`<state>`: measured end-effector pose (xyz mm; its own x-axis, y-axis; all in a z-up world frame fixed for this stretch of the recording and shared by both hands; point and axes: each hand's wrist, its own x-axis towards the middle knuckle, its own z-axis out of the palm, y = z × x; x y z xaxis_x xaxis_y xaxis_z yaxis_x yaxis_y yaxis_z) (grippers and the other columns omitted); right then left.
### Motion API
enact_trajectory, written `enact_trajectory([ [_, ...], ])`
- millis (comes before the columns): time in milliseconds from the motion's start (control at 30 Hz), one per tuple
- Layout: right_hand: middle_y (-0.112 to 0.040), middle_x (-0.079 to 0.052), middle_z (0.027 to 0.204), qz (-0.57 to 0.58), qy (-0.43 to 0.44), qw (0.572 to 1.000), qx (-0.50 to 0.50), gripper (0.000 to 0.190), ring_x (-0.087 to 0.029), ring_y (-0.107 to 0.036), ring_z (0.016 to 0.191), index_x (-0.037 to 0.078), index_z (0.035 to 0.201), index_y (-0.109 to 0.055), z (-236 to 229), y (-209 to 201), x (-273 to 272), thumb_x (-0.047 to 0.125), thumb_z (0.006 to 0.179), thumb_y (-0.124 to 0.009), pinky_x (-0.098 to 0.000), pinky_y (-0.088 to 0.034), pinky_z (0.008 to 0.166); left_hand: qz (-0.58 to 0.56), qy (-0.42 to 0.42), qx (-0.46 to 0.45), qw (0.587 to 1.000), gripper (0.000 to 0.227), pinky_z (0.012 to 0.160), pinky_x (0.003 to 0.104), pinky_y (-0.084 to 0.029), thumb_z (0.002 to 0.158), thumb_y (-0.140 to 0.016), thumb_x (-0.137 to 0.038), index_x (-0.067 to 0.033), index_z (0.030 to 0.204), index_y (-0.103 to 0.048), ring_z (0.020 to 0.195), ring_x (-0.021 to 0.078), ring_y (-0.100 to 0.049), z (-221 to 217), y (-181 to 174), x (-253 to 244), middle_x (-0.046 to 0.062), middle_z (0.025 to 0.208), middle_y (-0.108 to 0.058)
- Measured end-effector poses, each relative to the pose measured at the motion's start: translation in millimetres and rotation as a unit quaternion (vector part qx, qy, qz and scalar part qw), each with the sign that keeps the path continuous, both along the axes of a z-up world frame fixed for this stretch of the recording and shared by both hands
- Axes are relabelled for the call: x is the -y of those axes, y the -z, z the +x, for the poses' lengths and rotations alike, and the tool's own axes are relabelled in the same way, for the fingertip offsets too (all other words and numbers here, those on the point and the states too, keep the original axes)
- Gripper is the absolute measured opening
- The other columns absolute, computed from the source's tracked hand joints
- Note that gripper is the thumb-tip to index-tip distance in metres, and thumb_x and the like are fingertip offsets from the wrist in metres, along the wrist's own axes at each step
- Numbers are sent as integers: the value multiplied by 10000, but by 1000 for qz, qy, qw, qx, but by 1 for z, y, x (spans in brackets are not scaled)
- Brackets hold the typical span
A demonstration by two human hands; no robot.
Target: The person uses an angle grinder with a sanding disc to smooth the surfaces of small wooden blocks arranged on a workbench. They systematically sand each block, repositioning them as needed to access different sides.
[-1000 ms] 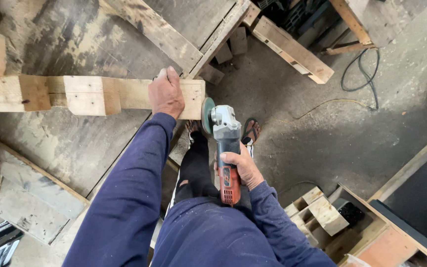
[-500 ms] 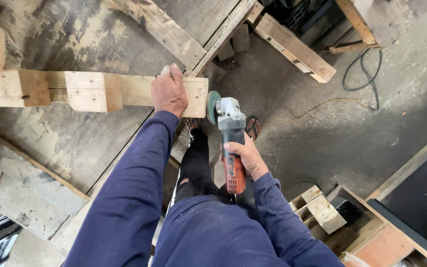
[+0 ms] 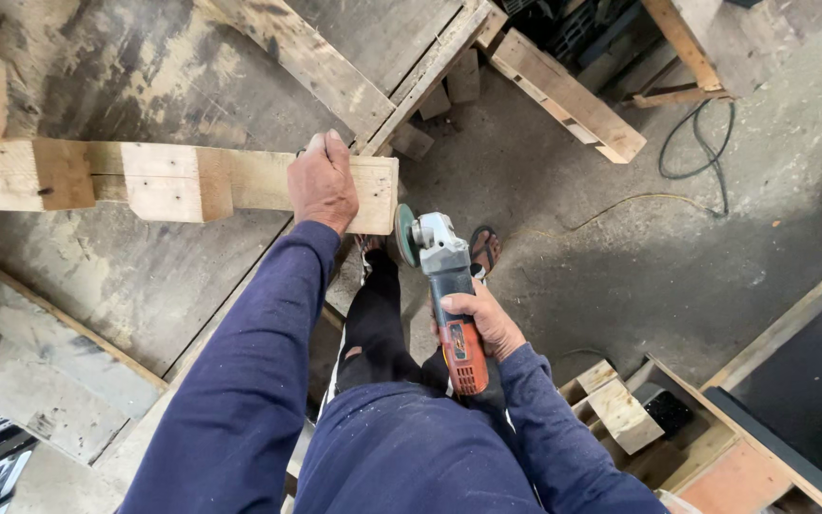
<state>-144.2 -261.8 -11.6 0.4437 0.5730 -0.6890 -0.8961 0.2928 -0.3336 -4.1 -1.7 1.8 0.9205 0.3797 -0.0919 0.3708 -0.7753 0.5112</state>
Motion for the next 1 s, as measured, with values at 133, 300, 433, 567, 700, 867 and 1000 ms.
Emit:
enact_trajectory([
  [133, -670, -143, 844, 23, 10, 999, 23, 406, -219, -670, 649, 11, 1048, -596, 23, 12, -1, 306, 806, -735, -378, -595, 601, 3, -3, -4, 1000, 411, 730, 554, -487, 1075, -458, -352, -28, 909, -649, 825, 483, -634, 5, -1, 1, 266, 836, -671],
  [300, -652, -104, 850, 4, 41, 999, -16, 407, -227, -680, 664, 16, 1027, -578, 48, 18, -12, 292, 777, -742, -407, -592, 587, 12, 0, 1, 1000, 402, 736, 565, -484, 1073, -463, -348, -30, 919, -655, 834, 489, -634, 2, 2, 0, 271, 855, -676],
  [433, -662, -102, 855, -13, 25, 999, -32, 403, -223, -689, 674, 38, 1048, -592, 37, 1, -9, 295, 767, -723, -397, -605, 601, 22, 3, -8, 1000, 394, 757, 578, -477, 1076, -459, -342, -31, 933, -656, 850, 496, -630, 1, 1, 0, 274, 857, -677],
  [567, -656, -121, 858, 18, 29, 999, -16, 408, -237, -683, 683, 7, 1059, -597, 45, 4, -11, 292, 799, -730, -411, -607, 607, 18, -2, -8, 1000, 394, 752, 580, -477, 1070, -464, -345, -34, 916, -650, 847, 494, -630, 6, 3, 0, 276, 861, -677],
  [700, -666, -96, 887, -9, 45, 998, -44, 399, -217, -701, 712, 34, 1055, -585, 46, 15, -16, 291, 779, -714, -414, -604, 587, 15, 15, 13, 1000, 394, 754, 578, -476, 1076, -459, -336, -29, 914, -646, 856, 495, -627, -3, 1, -2, 268, 860, -682],
  [867, -663, -128, 884, 18, 43, 998, -39, 392, -236, -700, 693, 22, 1069, -594, 39, 9, -12, 279, 797, -711, -413, -620, 592, 4, 6, -9, 1000, 400, 755, 565, -482, 1072, -452, -338, -22, 917, -641, 850, 487, -632, 7, -4, 1, 273, 864, -674],
  [1000, -671, -130, 920, 30, 43, 999, -9, 402, -241, -706, 727, 18, 1100, -575, 42, 11, -13, 270, 816, -708, -413, -611, 610, -20, -18, -31, 999, 405, 744, 552, -488, 1065, -449, -349, -20, 920, -635, 824, 474, -637, 4, -3, 2, 272, 870, -672],
])
